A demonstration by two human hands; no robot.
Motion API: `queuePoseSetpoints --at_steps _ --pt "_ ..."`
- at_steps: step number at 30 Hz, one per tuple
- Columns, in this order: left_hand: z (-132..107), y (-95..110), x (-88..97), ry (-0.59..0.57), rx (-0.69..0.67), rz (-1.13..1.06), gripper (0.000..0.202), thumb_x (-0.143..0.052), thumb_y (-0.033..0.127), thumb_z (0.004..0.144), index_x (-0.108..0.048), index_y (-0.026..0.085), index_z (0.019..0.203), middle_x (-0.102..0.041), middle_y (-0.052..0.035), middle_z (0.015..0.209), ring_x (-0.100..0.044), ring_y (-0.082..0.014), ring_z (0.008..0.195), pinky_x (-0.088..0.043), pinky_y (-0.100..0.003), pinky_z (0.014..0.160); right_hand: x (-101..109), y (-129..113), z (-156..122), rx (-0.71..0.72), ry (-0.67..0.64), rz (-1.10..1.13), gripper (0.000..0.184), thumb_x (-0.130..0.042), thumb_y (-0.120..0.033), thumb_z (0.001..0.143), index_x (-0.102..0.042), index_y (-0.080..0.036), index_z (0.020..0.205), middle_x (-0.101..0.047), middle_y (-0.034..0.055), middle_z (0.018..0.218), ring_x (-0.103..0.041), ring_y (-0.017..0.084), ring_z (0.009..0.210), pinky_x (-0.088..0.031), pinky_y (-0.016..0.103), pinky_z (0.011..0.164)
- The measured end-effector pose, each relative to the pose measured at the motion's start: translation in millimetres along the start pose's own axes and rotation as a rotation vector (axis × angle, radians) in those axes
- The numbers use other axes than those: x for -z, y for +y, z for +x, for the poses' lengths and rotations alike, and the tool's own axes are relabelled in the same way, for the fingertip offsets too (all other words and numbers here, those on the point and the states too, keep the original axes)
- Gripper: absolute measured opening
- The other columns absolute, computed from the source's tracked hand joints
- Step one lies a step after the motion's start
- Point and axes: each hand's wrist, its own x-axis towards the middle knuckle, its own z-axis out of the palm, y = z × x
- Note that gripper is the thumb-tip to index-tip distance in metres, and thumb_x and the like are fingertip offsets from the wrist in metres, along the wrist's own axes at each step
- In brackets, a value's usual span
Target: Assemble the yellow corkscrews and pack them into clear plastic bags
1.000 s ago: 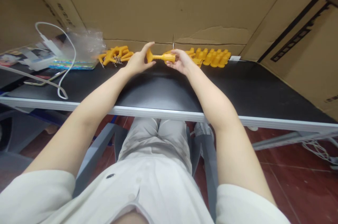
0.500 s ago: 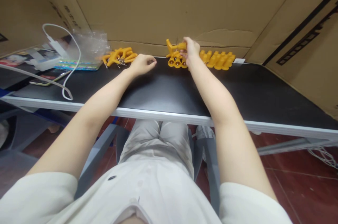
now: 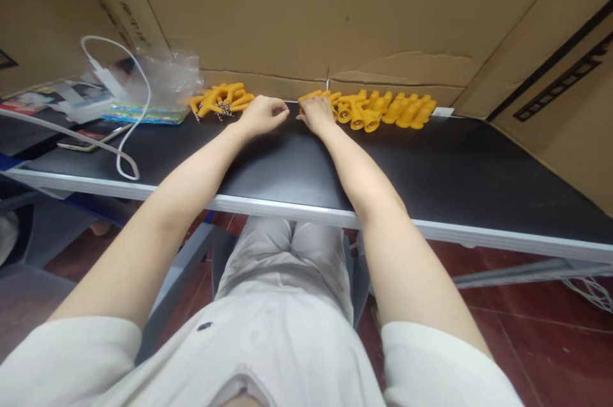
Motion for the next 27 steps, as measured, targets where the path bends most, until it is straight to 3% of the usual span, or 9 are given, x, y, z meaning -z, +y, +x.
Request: queuePoseSetpoints --at_steps 9,17,22,27 --pt "2.0 -6.5 -4.3 -0.006 -0.039 0.007 0.027 -0.058 0.027 0.095 -0.081 0.017 0.106 -0.077 -0.0074 0.091 -0.068 -0.0228 0.090 -0.056 -0.038 0.101 8.4 -14.8 -14.8 -0.172 -0.084 -0.066 0.056 -0.035 -0.020 0.113 -0.057 -0.014 0.164 -0.049 0.0196 0.176 -0.041 0.040 0.165 -0.016 0.075 0.136" --pt "-0.4 -1.1 -1.1 -0.032 -0.015 0.008 0.029 -0.057 0.027 0.095 -0.082 0.019 0.107 -0.079 -0.0079 0.092 -0.069 -0.0248 0.093 -0.056 -0.041 0.102 -2.9 -5.2 -4.2 -0.195 -0.062 -0.067 0.059 -0.034 -0.028 0.110 -0.057 -0.017 0.164 -0.056 0.0248 0.168 -0.044 0.048 0.162 -0.012 0.084 0.132" --pt "-2.6 6.8 3.1 -0.054 0.026 0.033 0.029 -0.057 0.025 0.095 -0.083 0.016 0.106 -0.080 -0.0106 0.098 -0.070 -0.0263 0.096 -0.055 -0.042 0.102 -6.6 -1.9 1.3 -0.154 -0.024 -0.027 0.058 -0.039 -0.040 0.110 -0.058 -0.019 0.161 -0.062 0.0233 0.162 -0.046 0.050 0.159 -0.003 0.088 0.129" --pt "-3.4 9.7 5.3 -0.061 0.024 0.036 0.028 -0.057 0.024 0.096 -0.082 0.016 0.106 -0.080 -0.0099 0.100 -0.070 -0.0258 0.097 -0.055 -0.041 0.103 -3.5 -9.7 2.3 -0.199 -0.062 -0.049 0.059 -0.046 -0.034 0.105 -0.061 -0.007 0.156 -0.063 0.0317 0.155 -0.048 0.053 0.157 0.002 0.086 0.131"
